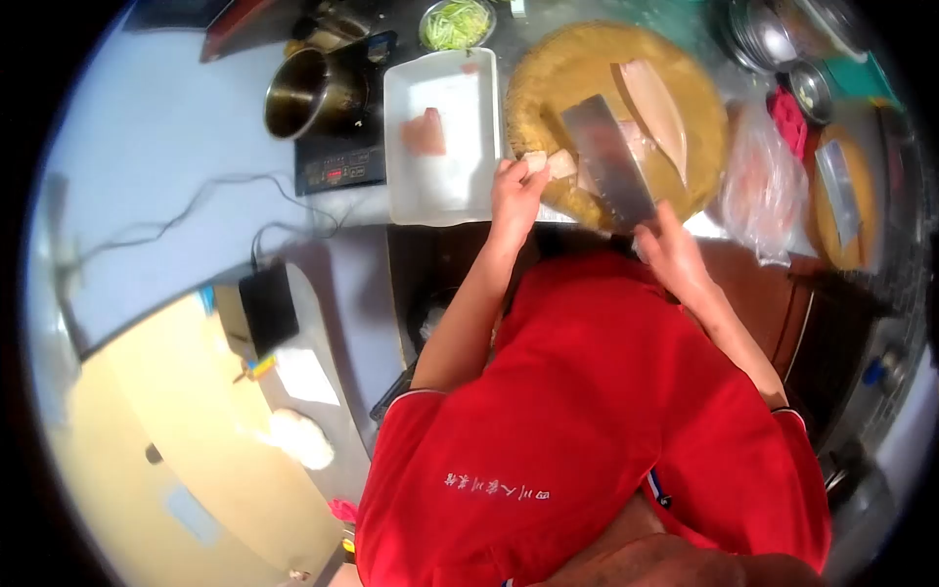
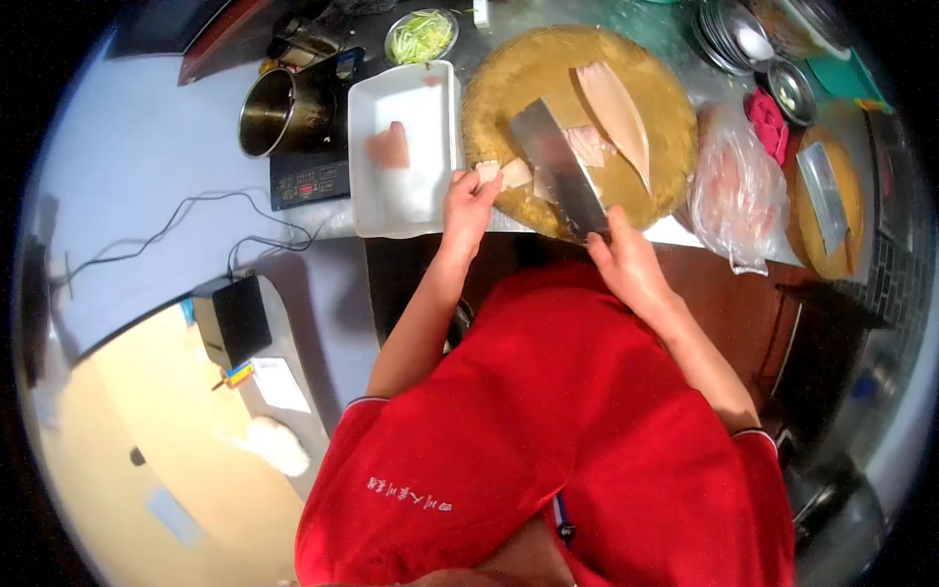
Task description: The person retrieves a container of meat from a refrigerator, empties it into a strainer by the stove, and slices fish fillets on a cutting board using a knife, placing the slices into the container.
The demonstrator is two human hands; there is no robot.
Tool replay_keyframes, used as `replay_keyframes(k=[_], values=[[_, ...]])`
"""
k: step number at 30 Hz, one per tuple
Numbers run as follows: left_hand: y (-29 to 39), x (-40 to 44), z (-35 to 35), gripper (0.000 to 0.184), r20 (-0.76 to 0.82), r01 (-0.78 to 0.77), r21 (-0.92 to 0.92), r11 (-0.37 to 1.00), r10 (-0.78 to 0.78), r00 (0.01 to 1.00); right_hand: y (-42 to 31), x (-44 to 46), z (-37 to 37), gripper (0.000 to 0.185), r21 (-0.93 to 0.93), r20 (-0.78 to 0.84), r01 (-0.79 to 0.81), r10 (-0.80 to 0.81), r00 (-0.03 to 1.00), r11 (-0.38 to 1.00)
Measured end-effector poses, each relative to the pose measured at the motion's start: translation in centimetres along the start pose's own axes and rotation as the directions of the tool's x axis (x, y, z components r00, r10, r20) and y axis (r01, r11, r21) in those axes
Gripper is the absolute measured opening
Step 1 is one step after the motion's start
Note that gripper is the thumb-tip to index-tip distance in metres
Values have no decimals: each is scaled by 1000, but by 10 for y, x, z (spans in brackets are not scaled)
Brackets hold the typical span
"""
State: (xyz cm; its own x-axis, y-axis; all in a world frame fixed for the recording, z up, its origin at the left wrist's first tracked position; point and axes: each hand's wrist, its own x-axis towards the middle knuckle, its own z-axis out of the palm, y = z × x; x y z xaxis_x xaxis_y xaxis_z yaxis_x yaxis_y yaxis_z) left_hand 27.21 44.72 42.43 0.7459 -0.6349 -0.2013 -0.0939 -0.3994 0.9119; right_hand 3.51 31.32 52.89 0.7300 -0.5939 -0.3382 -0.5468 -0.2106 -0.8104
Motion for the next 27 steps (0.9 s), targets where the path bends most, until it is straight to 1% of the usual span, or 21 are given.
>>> replay_keyframes(k=[1, 2, 3, 6, 8, 9, 12, 15, 18, 19, 22, 24, 25, 26, 27], values=[[4, 0, 0, 18, 19, 78, -155, 985, -76, 997, -6, -3, 8, 26, -31, -20, 43, -43, 999, 999], [7, 0, 0, 18, 47, 159, -303, 940, -151, 987, -9, -4, 14, 26, -23, 3, 20, -20, 1000, 1000], [12, -1, 0, 18, 84, 237, -440, 866, -224, 971, -12, -5, 19, 27, -16, 29, 0, 1, 1000, 1000], [19, -2, -7, 20, 131, 264, -498, 826, -229, 965, -21, -11, 29, 29, -52, 59, -30, 33, 998, 998], [16, -4, -8, 19, 132, 245, -454, 857, -207, 969, -23, -13, 31, 31, -100, 85, -67, 75, 994, 993], [16, -5, -9, 19, 130, 233, -432, 871, -196, 972, -21, -14, 34, 32, -125, 77, -55, 65, 995, 991], [12, -5, -13, 21, 111, 177, -467, 866, -141, 984, -10, -15, 40, 32, -199, 66, -25, 39, 997, 980], [22, -6, -15, 19, 24, 68, -553, 831, -65, 998, -8, -14, 40, 29, -261, 62, -1, 17, 998, 965], [33, -7, -33, 16, 101, 204, -644, 737, -183, 978, -15, -17, 41, 27, -300, 48, 25, -11, 999, 953], [17, -1, -36, 12, 68, 168, -645, 745, -163, 984, -18, -17, 42, 26, -307, 48, 24, -10, 999, 952], [16, 7, -71, 11, -3, 84, -725, 684, -124, 992, -21, -18, 41, 26, -321, 54, 15, 2, 999, 947], [23, 18, -100, 15, -96, 28, -690, 723, -129, 987, -17, -17, 42, 26, -308, 43, 14, -1, 999, 951], [24, 22, -113, 18, -106, 50, -553, 832, -130, 986, -11, -17, 44, 26, -290, 27, 16, -9, 1000, 957], [29, 25, -129, 23, -52, 117, -379, 918, -148, 988, -9, -18, 44, 26, -273, 6, 17, -16, 1000, 962], [18, 36, -138, 26, -30, 96, -171, 981, -102, 994, -9, -20, 41, 27, -183, -3, -19, 19, 1000, 983]])
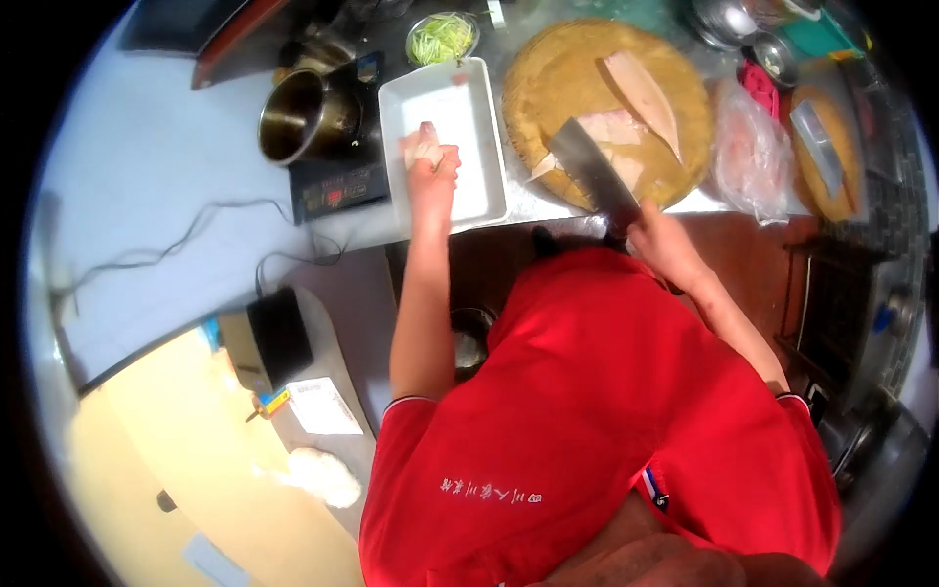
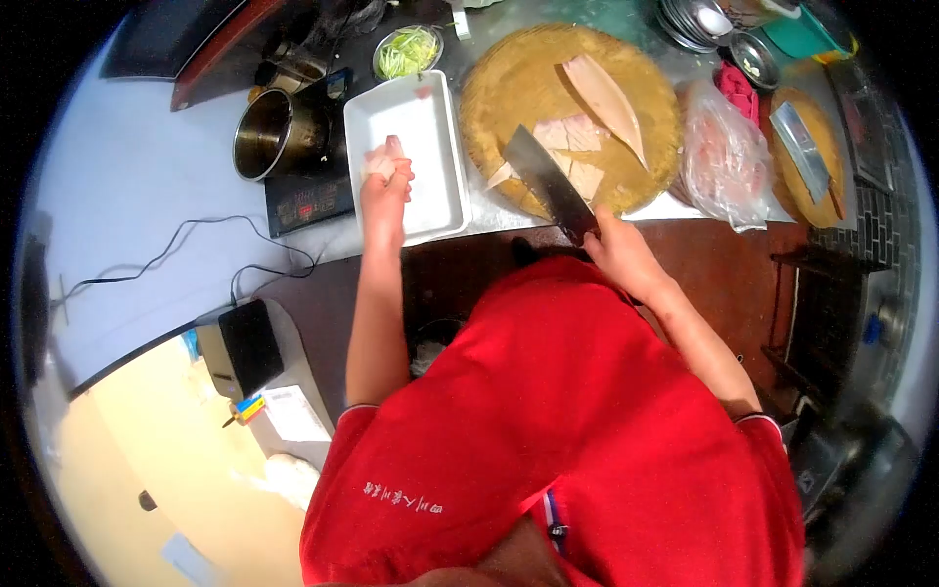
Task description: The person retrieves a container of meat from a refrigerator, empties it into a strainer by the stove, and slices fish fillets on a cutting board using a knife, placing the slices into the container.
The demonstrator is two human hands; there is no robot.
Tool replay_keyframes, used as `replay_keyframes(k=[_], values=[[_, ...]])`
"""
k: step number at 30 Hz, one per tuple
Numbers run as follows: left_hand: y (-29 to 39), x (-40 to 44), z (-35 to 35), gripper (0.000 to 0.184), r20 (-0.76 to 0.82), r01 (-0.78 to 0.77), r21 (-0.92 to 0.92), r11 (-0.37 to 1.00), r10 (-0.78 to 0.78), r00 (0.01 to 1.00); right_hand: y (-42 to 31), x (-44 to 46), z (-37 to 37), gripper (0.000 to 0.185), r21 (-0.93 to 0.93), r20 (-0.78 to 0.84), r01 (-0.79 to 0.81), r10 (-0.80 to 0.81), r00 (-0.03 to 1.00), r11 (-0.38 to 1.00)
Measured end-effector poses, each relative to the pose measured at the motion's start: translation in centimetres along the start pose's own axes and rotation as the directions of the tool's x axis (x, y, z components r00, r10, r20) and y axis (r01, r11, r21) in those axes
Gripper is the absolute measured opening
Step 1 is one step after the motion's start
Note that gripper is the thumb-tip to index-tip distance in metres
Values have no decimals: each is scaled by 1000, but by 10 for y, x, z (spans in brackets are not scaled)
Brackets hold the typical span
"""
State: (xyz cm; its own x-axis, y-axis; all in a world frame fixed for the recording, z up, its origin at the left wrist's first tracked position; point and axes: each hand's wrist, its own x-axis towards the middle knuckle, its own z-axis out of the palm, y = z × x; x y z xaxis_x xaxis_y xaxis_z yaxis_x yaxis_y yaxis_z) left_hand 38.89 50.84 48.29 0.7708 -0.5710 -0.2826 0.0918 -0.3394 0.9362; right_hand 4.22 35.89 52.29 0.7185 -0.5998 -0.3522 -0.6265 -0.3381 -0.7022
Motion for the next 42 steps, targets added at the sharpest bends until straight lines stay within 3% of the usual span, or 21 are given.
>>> replay_keyframes(k=[1, 2, 4, 7, 8, 10, 13, 17, 19, 20, 23, 26, 29, 30, 33, 36, 38, 42], values=[[-13, 12, -6, 29, 35, -41, 211, 977, 35, 999, 0, -2, -4, 28, 90, 2, -34, 34, 999, 995], [-20, 14, -9, 30, 48, -181, 446, 876, 179, 983, 1, -6, -8, 29, 180, 8, -69, 69, 998, 981], [-30, 15, -10, 32, 173, -378, 802, 463, 425, 889, 5, -17, -17, 32, 409, -52, -134, 170, 984, 903], [-19, -7, 37, 32, 92, -444, 632, 635, 508, 856, 13, -37, -35, 40, 659, -4, -272, 365, 931, 701], [-2, -23, 59, 30, 176, -401, 602, 691, 375, 910, 25, -45, -38, 37, 670, 17, -303, 394, 919, 678], [0, -38, 99, 29, 327, -656, 554, 512, 591, 737, 55, -62, -41, 33, 691, 50, -345, 434, 899, 635], [-2, -34, 127, 30, 491, -706, 591, 390, 520, 699, 82, -83, -32, 29, 742, 98, -390, 487, 868, 545], [-14, -3, 148, 30, 470, -668, 574, 473, 478, 742, 86, -86, -18, 27, 806, 156, -414, 523, 838, 423], [-16, 8, 165, 30, 422, -613, 452, 648, 450, 787, 70, -66, -11, 27, 830, 167, -399, 510, 844, 388], [-15, 12, 176, 30, 398, -575, 382, 724, 432, 809, 68, -53, -6, 27, 826, 158, -392, 503, 850, 404], [-14, 15, 200, 38, 357, -708, 370, 601, 612, 706, 60, -18, 12, 27, 874, 90, -290, 455, 886, 391], [-7, 6, 217, 53, 446, -801, 348, 488, 665, 599, 43, 5, 17, 31, 834, 113, -336, 461, 880, 438], [1, -15, 218, 63, 554, -822, 423, 380, 609, 567, 21, 12, 16, 32, 824, 114, -326, 427, 897, 464], [5, -19, 217, 61, 545, -816, 413, 405, 608, 578, 18, 14, 16, 31, 818, 108, -320, 419, 902, 478], [-13, -13, 220, 58, 434, -774, 383, 504, 642, 632, 6, 22, 19, 30, 788, 116, -323, 388, 914, 524], [-15, -6, 207, 48, 285, -775, 347, 528, 728, 624, -10, 39, 22, 30, 739, 163, -346, 346, 924, 578], [-7, -1, 188, 43, 203, -742, 408, 532, 739, 642, -31, 54, 22, 29, 716, 169, -294, 251, 953, 633], [1, 29, 117, 38, -13, -644, 373, 668, 698, 716, -87, 81, 29, 28, 654, 192, -181, 70, 979, 734]])
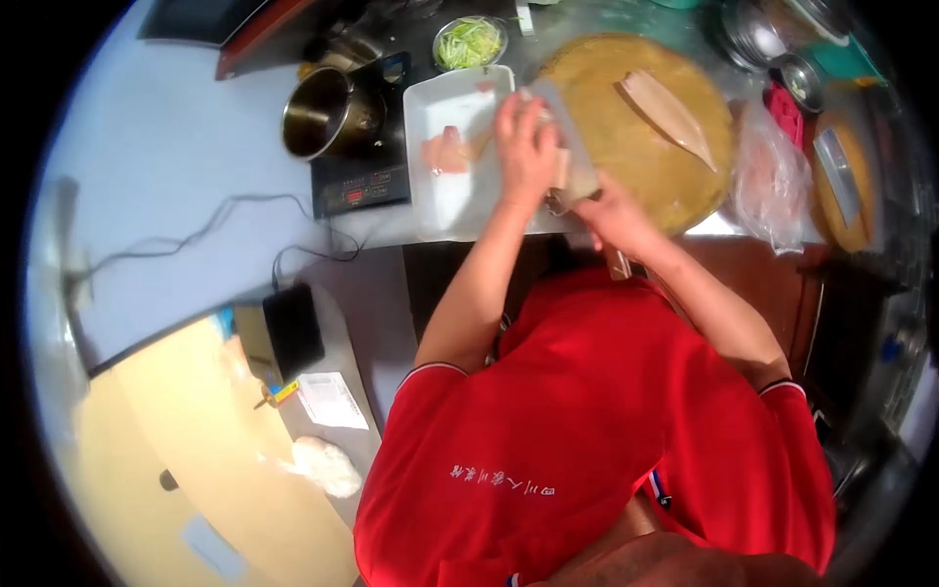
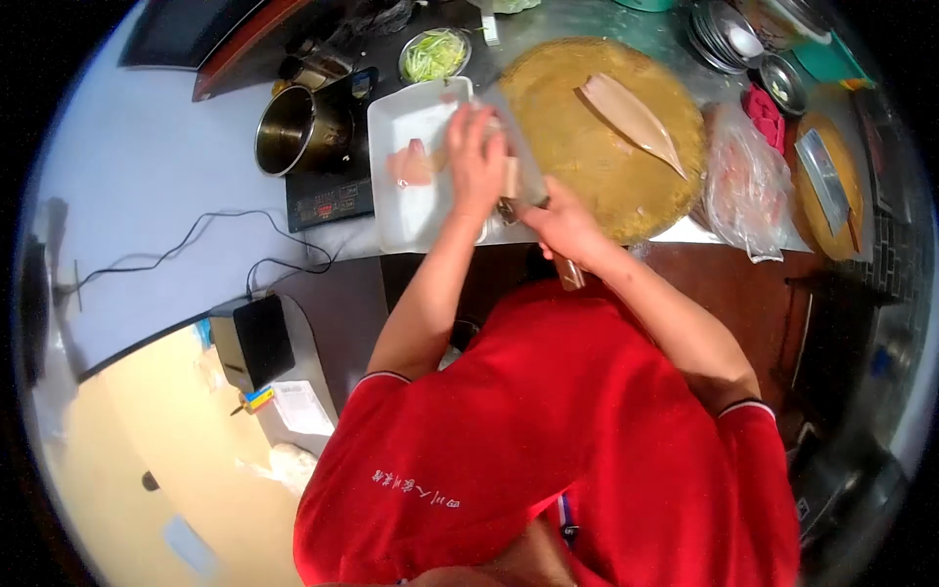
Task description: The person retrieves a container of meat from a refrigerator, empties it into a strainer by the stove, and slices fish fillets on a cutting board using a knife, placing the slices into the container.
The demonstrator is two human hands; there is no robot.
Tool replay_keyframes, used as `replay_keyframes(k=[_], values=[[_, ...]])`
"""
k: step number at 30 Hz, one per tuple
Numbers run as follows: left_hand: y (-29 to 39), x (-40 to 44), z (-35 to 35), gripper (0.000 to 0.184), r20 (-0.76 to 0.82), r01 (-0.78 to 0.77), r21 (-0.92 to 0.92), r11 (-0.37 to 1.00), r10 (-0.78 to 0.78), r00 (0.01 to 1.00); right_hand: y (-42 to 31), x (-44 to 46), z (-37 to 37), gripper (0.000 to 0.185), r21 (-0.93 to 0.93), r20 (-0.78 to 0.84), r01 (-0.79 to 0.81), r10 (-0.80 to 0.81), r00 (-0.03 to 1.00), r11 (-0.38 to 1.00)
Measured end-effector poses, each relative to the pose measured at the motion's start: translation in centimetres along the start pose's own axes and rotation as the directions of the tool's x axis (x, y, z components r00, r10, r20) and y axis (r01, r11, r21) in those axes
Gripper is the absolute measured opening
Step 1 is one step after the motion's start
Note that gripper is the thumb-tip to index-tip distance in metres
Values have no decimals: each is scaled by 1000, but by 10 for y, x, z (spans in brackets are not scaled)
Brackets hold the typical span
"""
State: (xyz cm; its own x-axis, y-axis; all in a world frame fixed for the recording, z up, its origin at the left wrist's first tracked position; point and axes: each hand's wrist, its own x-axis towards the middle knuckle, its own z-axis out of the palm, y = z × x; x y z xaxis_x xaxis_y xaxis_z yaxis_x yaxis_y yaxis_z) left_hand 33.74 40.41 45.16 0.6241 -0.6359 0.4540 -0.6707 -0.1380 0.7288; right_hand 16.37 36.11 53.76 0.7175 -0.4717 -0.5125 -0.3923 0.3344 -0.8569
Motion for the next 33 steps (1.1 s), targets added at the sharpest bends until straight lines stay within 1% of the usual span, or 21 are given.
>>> replay_keyframes(k=[1, 2, 5, 6, 7, 10, 11, 12, 13, 14, 15, 16, 18, 20, 22, 23, 24, 26, 29, 30, 33], values=[[-15, 4, -16, 36, -51, 42, -4, 999, -42, 998, -8, 5, 7, 29, -30, 40, 24, -23, 999, 999], [-39, 5, -27, 34, -57, 71, 126, 989, -64, 996, -10, 13, 10, 33, -127, 40, 22, -17, 999, 992], [-116, -15, -74, 27, -111, 129, 395, 910, -92, 990, -10, 11, 5, 39, -339, -153, 129, -190, 970, 932], [-128, -16, -85, 25, -131, 144, 459, 877, -93, 987, -6, 5, -9, 42, -295, -142, 213, -263, 954, 931], [-124, -16, -94, 22, -175, 154, 424, 892, -86, 981, -18, -7, -25, 40, -269, -155, 145, -192, 969, 952], [-78, -25, -111, 14, -265, 150, 316, 937, -65, 962, 5, -31, -83, 30, -285, -274, 185, -265, 924, 940], [-55, -26, -99, 14, -249, 206, 194, 959, -155, 956, 21, -34, -104, 31, -403, -281, 324, -452, 846, 856], [-35, -29, -79, 15, -221, 260, 70, 963, -239, 946, 38, -37, -127, 30, -439, -325, 298, -459, 827, 848], [-22, -34, -50, 16, -129, 214, 29, 976, -209, 969, 45, -45, -142, 31, -449, -365, 306, -485, 795, 839], [-11, -40, -22, 18, -37, 175, -20, 984, -176, 984, 42, -57, -152, 29, -442, -418, 213, -410, 810, 871], [29, -35, -6, 26, 134, 154, 103, 983, -167, 977, 38, -68, -161, 28, -429, -467, 118, -332, 819, 896], [53, -31, 11, 32, 267, 75, 35, 997, -82, 960, 44, -72, -171, 25, -440, -491, 138, -366, 790, 887], [83, -28, 61, 37, 396, -21, -99, 995, 59, 916, 46, -77, -181, 22, -413, -522, 126, -348, 779, 902], [105, -7, 94, 39, 482, -235, -85, 968, 246, 841, 39, -88, -191, 21, -335, -546, 52, -238, 803, 941], [115, 10, 129, 43, 577, -395, -51, 917, 349, 738, 64, -86, -210, 21, -408, -539, 39, -275, 796, 912], [111, 15, 147, 43, 609, -432, -14, 902, 350, 712, 60, -88, -210, 22, -419, -534, 58, -298, 791, 906], [106, 20, 163, 43, 640, -468, 26, 883, 345, 687, 55, -94, -208, 19, -289, -566, 5, -175, 806, 957], [103, 31, 179, 40, 676, -543, 115, 832, 335, 656, 62, -97, -213, 18, -313, -575, 20, -206, 792, 950], [111, 52, 174, 37, 796, -497, 138, 857, 203, 571, 67, -105, -218, 16, -306, -571, -10, -175, 802, 952], [105, 48, 170, 35, 714, -487, 85, 869, 288, 639, 66, -106, -220, 16, -311, -568, -36, -155, 808, 950], [70, 39, 157, 32, 741, -588, -52, 807, 426, 519, 60, -110, -217, 16, -327, -546, 48, -230, 806, 944]])
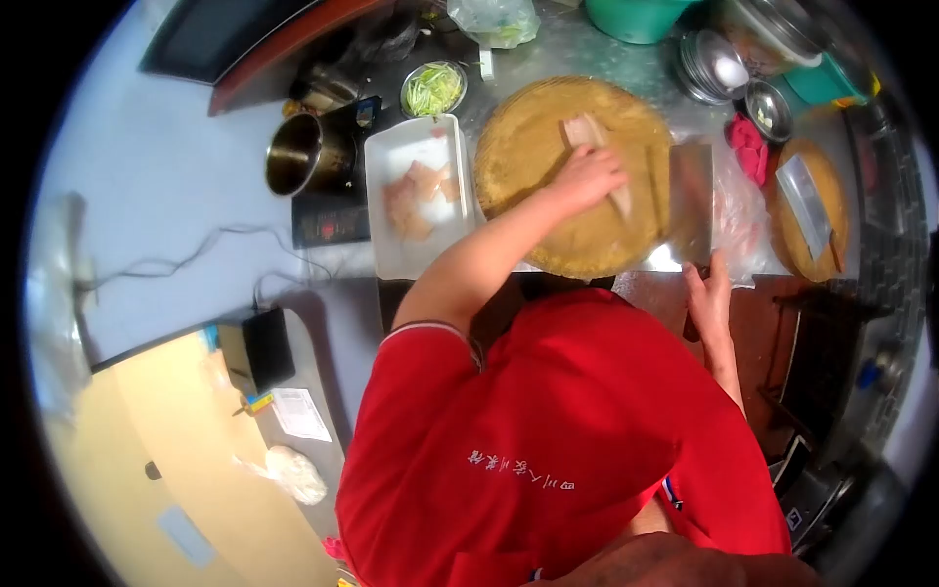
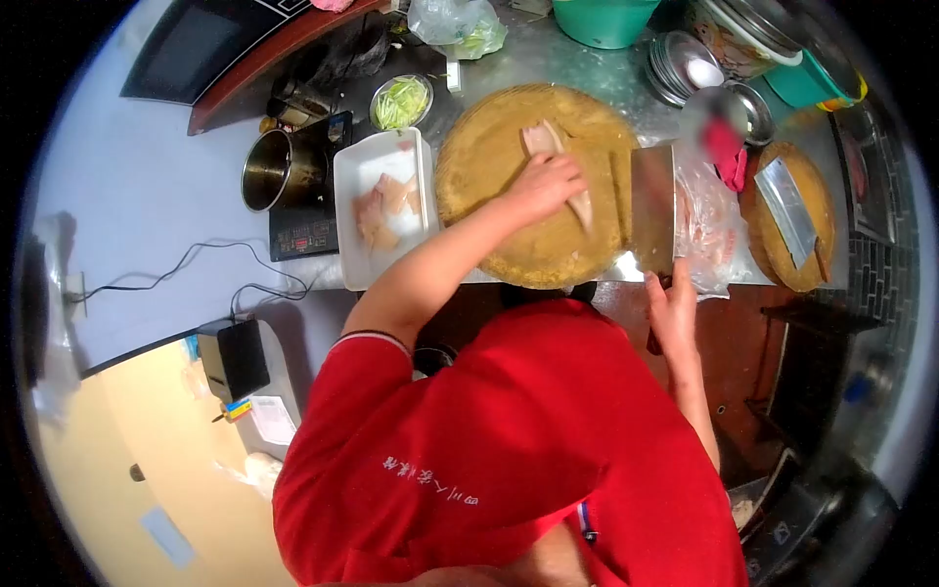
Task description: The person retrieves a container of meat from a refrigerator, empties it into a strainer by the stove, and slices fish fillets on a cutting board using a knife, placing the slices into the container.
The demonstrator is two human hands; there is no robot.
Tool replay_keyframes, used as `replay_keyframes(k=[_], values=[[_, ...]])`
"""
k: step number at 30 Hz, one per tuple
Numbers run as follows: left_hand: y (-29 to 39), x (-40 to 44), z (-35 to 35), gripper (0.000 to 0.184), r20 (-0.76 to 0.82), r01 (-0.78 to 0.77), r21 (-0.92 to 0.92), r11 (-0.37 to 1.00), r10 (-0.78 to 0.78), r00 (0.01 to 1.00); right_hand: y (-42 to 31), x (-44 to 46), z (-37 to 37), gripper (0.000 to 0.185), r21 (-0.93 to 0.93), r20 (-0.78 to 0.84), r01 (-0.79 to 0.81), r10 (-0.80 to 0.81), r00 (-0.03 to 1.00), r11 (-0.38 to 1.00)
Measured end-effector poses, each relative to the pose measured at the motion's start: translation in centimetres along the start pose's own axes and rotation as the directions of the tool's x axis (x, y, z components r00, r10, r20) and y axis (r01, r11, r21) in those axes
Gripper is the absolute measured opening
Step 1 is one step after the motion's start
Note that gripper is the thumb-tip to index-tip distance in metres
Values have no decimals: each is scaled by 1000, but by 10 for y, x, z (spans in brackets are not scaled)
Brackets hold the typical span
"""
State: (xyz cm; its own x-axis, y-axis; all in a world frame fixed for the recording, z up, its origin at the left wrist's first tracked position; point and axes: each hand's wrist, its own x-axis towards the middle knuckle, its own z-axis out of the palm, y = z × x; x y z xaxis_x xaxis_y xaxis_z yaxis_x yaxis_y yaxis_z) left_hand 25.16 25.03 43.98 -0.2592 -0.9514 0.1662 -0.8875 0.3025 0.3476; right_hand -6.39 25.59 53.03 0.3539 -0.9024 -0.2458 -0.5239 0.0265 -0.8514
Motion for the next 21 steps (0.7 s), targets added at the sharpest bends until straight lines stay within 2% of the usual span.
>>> replay_keyframes(k=[3, 6, 7, 9, 11, 12, 13, 15, 17, 18, 20, 21], values=[[-4, -51, -21, 26, -89, -193, -106, 976, 184, 979, -17, 0, 2, 19, -30, 107, -95, 97, 989, 995], [-9, -82, -42, 27, 203, -127, -141, 982, 154, 967, -8, 12, 20, 23, -148, 163, -16, 40, 986, 989], [-8, -87, -45, 28, 223, -118, -148, 982, 150, 963, -2, 18, 27, 27, -143, 178, 100, -74, 981, 985], [-3, -98, -51, 28, 261, -94, -164, 982, 135, 956, -16, 25, 39, 29, -185, 218, 166, -124, 968, 969], [10, -104, -57, 28, 23, -177, -96, 979, 180, 983, -23, 32, 53, 32, -192, 248, 265, -215, 945, 945], [15, -106, -59, 27, -96, -215, -54, 975, 209, 973, -29, 33, 54, 34, -178, 290, 208, -151, 945, 962], [19, -106, -56, 27, -143, -67, -97, 993, 53, 988, -41, 32, 53, 36, -165, 330, 147, -85, 940, 975], [26, -104, -41, 27, -208, 216, -204, 955, -258, 944, -57, 27, 53, 42, -113, 401, -16, 60, 914, 993], [27, -92, -31, 32, -135, 385, -200, 901, -415, 900, -64, 20, 51, 50, -40, 468, -214, 208, 859, 976], [28, -87, -27, 36, -101, 468, -195, 862, -492, 865, -63, 19, 52, 51, -62, 458, -201, 207, 865, 978], [28, -82, -11, 44, -221, 449, -145, 882, -471, 854, -58, 20, 56, 53, -106, 441, -170, 200, 875, 980], [27, -82, -4, 49, -279, 444, -116, 889, -458, 844, -56, 20, 59, 53, -146, 413, -45, 102, 905, 988]])
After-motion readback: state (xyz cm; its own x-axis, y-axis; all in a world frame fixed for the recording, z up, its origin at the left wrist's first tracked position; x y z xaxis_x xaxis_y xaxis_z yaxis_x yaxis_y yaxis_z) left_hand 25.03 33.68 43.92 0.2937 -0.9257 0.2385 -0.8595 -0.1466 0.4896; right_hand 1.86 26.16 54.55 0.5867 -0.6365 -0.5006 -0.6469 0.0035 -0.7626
